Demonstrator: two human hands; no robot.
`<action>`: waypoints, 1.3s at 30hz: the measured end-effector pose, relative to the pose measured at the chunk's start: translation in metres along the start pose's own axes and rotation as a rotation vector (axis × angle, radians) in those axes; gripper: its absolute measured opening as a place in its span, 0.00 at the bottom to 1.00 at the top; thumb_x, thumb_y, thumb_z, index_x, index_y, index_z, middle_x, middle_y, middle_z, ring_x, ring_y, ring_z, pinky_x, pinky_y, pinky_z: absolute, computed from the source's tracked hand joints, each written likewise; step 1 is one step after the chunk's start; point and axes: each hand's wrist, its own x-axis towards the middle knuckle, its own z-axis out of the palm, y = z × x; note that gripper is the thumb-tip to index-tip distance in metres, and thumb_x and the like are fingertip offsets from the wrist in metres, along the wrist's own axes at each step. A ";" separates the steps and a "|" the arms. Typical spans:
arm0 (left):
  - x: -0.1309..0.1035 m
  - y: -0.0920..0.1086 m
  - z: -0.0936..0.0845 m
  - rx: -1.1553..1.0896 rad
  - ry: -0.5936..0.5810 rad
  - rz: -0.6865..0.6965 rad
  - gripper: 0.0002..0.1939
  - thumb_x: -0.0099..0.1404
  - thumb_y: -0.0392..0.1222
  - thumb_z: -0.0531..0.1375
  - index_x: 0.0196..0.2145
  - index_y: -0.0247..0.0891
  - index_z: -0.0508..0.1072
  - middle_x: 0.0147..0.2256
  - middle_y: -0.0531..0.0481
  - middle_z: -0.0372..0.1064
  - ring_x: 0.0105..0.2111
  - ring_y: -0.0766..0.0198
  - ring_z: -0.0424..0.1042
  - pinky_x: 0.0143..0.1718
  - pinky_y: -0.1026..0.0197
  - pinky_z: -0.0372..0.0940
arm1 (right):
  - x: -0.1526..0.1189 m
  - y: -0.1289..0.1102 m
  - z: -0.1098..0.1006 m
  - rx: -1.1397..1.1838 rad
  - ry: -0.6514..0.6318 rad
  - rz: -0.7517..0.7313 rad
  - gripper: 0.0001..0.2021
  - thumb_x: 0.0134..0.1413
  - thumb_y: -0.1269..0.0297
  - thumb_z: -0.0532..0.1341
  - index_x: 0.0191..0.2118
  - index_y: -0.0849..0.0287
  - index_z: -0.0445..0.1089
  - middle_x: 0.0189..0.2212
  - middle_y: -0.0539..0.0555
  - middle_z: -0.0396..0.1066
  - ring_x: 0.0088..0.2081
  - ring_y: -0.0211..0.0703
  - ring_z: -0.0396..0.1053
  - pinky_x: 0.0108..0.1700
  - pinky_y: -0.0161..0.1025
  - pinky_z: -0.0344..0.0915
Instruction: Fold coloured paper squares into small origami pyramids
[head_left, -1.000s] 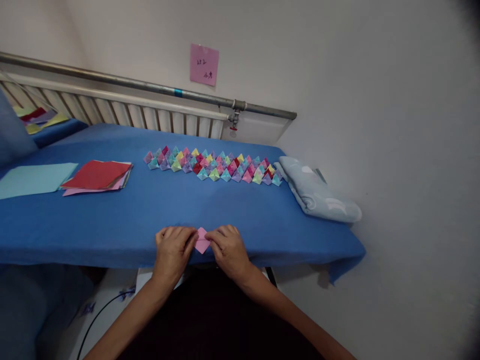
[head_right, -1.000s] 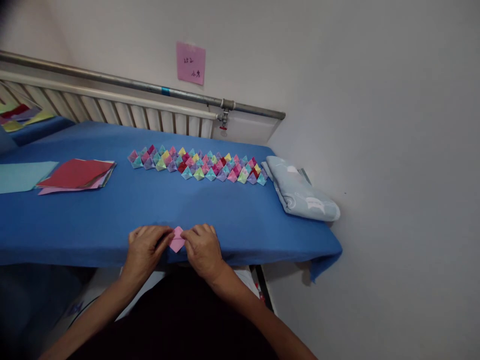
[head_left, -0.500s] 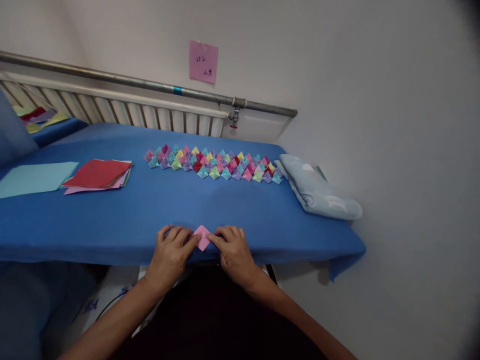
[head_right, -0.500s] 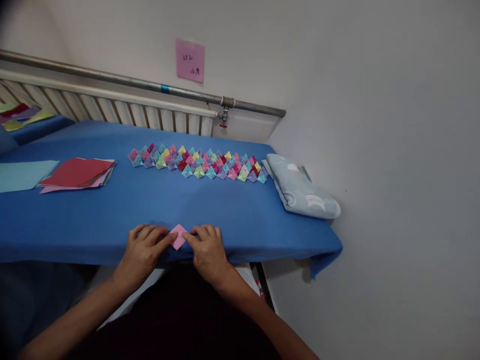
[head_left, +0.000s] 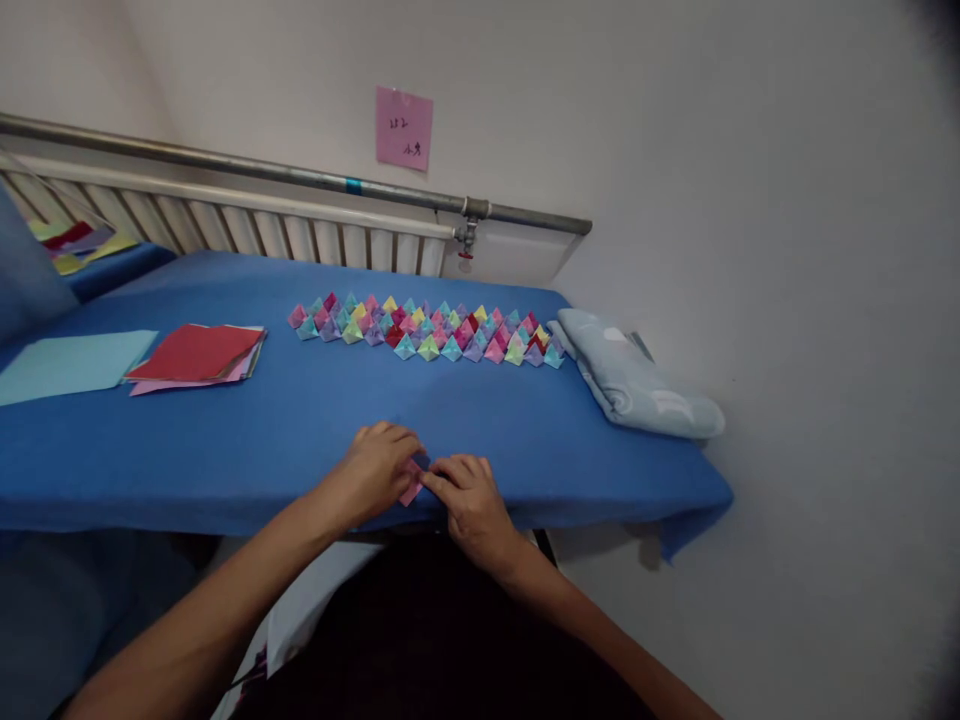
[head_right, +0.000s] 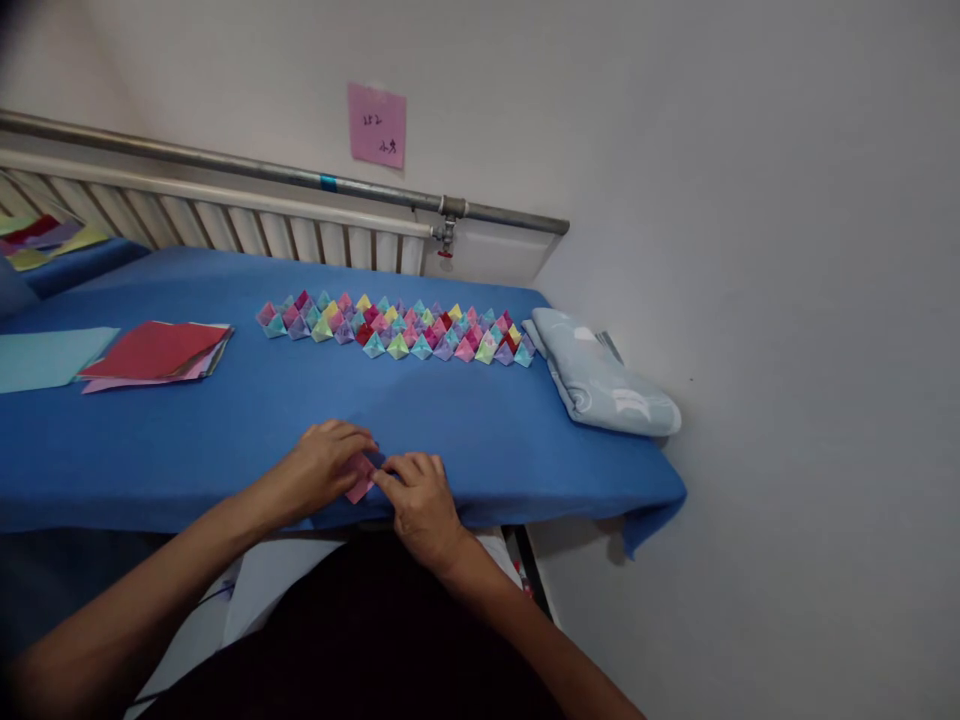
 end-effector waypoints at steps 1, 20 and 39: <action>0.010 0.000 -0.004 -0.019 -0.056 0.024 0.13 0.60 0.33 0.57 0.41 0.42 0.75 0.41 0.49 0.74 0.44 0.56 0.68 0.46 0.55 0.59 | 0.000 0.000 0.000 0.006 0.002 -0.001 0.22 0.57 0.81 0.53 0.52 0.54 0.71 0.43 0.55 0.72 0.43 0.47 0.62 0.43 0.45 0.58; 0.002 -0.032 -0.022 -0.781 -0.096 -0.377 0.11 0.44 0.46 0.64 0.22 0.38 0.67 0.20 0.57 0.65 0.22 0.67 0.63 0.25 0.65 0.58 | 0.014 -0.012 -0.008 0.585 0.244 0.382 0.09 0.57 0.70 0.56 0.39 0.55 0.73 0.38 0.55 0.73 0.42 0.45 0.68 0.47 0.44 0.64; -0.013 -0.004 0.015 -0.077 0.505 0.159 0.12 0.68 0.34 0.49 0.31 0.38 0.70 0.32 0.48 0.73 0.35 0.61 0.69 0.39 0.57 0.61 | 0.025 -0.007 -0.020 0.076 0.210 -0.033 0.11 0.61 0.72 0.53 0.40 0.57 0.72 0.36 0.56 0.74 0.39 0.46 0.66 0.42 0.44 0.59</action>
